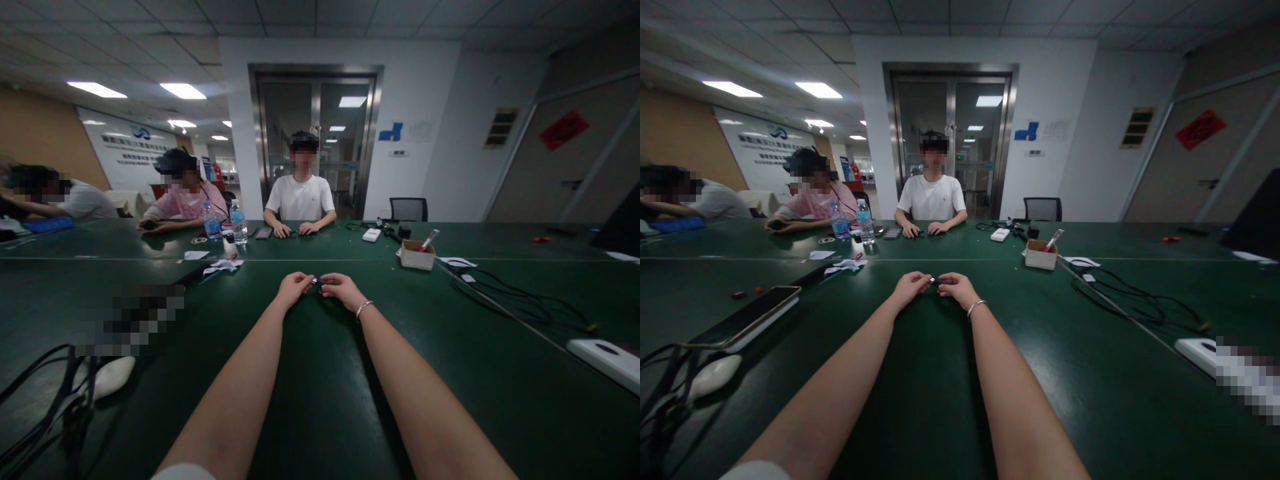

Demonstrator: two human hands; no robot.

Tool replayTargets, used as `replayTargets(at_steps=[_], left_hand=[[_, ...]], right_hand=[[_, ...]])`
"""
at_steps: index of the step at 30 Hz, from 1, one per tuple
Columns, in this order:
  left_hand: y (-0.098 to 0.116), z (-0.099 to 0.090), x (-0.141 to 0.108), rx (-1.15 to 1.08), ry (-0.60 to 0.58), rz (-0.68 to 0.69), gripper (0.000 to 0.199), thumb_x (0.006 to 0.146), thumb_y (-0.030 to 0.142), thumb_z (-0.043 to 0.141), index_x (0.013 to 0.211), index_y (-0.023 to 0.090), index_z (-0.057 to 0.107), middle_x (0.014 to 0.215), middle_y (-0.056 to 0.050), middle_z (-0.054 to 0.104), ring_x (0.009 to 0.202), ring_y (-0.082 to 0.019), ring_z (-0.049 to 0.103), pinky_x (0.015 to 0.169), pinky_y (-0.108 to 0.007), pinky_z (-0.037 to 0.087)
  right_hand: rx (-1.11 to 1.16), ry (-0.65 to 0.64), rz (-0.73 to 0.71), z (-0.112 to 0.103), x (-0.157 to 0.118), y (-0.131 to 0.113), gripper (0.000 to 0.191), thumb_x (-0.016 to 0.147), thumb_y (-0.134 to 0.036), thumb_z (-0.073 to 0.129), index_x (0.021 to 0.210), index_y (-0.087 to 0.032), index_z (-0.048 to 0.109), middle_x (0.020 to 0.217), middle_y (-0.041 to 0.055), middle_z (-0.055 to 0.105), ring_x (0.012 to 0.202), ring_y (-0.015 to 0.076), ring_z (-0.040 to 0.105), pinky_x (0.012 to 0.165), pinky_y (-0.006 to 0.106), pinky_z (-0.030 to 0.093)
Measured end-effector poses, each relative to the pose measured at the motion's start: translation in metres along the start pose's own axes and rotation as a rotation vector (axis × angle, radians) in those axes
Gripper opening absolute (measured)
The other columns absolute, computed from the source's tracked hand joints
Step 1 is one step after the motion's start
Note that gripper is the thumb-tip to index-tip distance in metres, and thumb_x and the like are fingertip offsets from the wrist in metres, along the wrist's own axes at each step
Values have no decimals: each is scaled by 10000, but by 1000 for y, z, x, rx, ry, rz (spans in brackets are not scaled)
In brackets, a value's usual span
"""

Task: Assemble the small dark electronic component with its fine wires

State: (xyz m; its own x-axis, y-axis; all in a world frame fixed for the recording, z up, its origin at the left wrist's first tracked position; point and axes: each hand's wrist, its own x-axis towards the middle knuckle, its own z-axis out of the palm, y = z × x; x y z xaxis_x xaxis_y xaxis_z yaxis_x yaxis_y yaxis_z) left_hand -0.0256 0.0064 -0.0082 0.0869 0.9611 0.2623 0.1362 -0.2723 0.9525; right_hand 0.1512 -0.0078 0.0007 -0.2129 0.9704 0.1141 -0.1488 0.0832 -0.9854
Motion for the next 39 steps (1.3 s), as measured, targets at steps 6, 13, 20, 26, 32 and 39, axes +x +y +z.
replayTargets(at_steps=[6,13,20,26,32,39], left_hand=[[2,-1,-1,54,-3,3,412,676,545,638,723,137,613,644,-22,621,542,-104,525,539,-233,415],[6,1,-4,75,-4,-7,394,693,530,632,719,137,620,641,-24,621,552,-105,533,549,-234,427],[11,0,-7,-25,-16,24,340,654,428,697,834,149,628,652,-10,618,551,-97,530,542,-224,428],[17,1,-9,-78,-40,-11,300,620,357,717,817,137,660,671,-22,635,564,-96,532,551,-223,411],[17,2,-10,-65,-11,-15,296,633,359,714,809,126,664,668,-36,645,564,-103,541,553,-231,418],[10,2,-6,58,7,5,378,670,519,650,710,144,617,623,-15,612,542,-104,522,538,-226,419]], right_hand=[[-25,5,-3,0,0,0,289,642,13,684,885,-135,633,764,30,681,637,118,673,582,201,573],[-59,-13,-46,-1,2,4,307,596,-16,721,865,-135,631,775,19,674,614,101,655,571,196,566],[-98,-27,-66,-3,4,7,304,577,-33,740,841,-135,628,768,12,664,590,86,643,579,198,564],[-86,-21,-70,-2,4,6,307,564,-37,748,823,-142,621,744,6,664,580,92,642,541,189,557],[-90,-19,-69,-2,5,8,309,569,-26,736,832,-139,619,752,8,665,583,91,645,552,189,560],[-104,-10,-64,-2,6,8,319,559,-28,744,827,-140,613,764,4,658,586,87,640,552,189,562]])
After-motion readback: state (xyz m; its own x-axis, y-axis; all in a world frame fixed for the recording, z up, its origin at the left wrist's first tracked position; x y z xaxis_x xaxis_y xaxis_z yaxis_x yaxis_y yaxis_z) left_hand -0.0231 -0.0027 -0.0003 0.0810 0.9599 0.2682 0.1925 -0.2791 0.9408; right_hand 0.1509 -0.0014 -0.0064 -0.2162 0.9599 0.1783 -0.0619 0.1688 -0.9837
